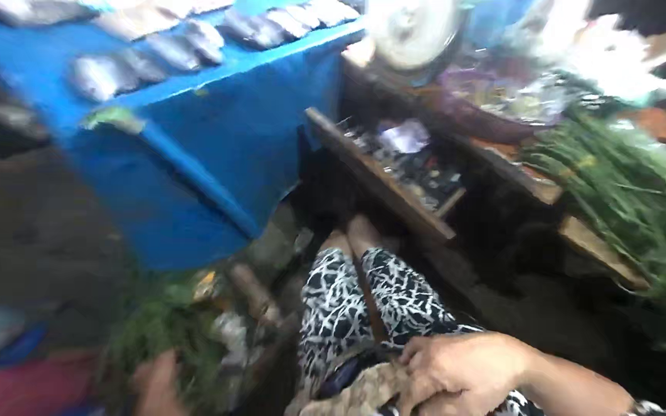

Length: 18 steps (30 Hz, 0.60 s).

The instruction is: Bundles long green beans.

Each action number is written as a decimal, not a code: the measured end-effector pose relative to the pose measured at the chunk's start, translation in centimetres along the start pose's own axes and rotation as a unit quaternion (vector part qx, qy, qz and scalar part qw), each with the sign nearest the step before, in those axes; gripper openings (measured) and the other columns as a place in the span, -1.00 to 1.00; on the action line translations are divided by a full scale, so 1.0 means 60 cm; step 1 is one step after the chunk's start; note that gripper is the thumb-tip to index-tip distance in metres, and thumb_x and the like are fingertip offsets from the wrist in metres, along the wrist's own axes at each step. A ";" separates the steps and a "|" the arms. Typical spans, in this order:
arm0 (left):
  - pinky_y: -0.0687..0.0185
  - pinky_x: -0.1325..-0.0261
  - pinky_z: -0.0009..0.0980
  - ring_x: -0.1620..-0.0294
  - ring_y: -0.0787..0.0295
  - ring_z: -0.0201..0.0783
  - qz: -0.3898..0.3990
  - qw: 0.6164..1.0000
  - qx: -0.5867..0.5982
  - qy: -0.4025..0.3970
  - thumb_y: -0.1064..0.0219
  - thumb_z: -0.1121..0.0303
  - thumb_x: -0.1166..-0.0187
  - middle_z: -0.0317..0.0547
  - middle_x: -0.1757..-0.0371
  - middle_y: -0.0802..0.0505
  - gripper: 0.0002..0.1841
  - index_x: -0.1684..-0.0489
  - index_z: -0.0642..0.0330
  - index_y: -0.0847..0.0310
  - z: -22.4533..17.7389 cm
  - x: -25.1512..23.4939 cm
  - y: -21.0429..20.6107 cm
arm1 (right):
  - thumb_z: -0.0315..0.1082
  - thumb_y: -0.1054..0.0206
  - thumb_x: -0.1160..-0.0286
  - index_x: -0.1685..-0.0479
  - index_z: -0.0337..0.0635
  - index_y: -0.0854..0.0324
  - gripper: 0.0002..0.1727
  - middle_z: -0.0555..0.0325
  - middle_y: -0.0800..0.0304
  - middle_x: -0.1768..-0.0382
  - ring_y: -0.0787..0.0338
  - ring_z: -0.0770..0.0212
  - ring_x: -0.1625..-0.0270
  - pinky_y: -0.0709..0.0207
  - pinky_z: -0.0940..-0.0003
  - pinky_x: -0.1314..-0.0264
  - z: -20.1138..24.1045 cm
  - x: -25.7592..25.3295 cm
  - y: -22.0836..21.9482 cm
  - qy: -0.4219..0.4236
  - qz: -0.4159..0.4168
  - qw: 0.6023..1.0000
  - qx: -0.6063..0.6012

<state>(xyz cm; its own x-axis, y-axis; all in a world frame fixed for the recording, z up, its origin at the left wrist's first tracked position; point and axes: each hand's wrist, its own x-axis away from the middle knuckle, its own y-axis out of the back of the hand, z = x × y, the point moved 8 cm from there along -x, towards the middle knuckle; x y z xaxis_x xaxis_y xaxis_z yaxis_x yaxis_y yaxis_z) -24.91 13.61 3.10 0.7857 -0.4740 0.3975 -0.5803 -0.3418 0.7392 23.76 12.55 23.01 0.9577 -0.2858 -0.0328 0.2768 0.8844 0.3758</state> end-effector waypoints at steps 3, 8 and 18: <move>-0.42 -0.52 0.11 -0.51 -0.51 0.21 -0.010 0.994 0.090 0.059 -0.21 0.25 -0.75 0.41 -0.56 -0.54 -0.45 -0.61 0.46 -0.34 -0.038 0.040 0.020 | -0.30 -0.20 -0.73 -0.08 -0.24 -0.82 -0.70 0.04 -0.93 0.05 -0.86 0.12 -0.15 -0.34 -0.02 -0.66 -0.010 0.003 -0.003 0.000 0.018 1.000 0.008; -0.75 -0.07 -0.08 0.05 -0.80 -0.06 -0.008 0.976 0.219 -0.012 -0.17 0.28 -0.68 0.22 -0.13 -0.80 -0.53 -0.43 0.46 -0.47 -0.003 -0.029 0.034 | -0.28 -0.20 -0.75 -0.11 -0.28 -0.81 -0.68 0.00 -0.95 0.05 -0.88 0.16 -0.13 -0.31 0.04 -0.70 -0.020 -0.008 0.001 -0.022 0.043 0.999 0.004; -0.68 -0.08 0.16 0.05 -0.76 0.18 -0.030 0.991 0.128 -0.031 -0.61 0.21 -0.38 0.45 -0.21 -0.73 -0.24 -0.55 0.45 -0.42 -0.001 -0.058 0.051 | -0.26 -0.17 -0.79 -0.16 -0.34 -0.77 -0.65 -0.08 -0.92 0.15 -0.85 0.20 -0.01 -0.19 0.15 -0.72 -0.016 -0.033 0.003 -0.045 0.072 0.996 -0.008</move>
<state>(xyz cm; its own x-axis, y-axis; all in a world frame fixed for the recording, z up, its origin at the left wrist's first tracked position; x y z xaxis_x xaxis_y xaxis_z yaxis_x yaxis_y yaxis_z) -29.42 14.28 4.00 0.8104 -0.4931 0.3164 -0.5744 -0.5624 0.5948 22.03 13.65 22.24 0.9771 -0.1861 0.1034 0.1383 0.9240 0.3566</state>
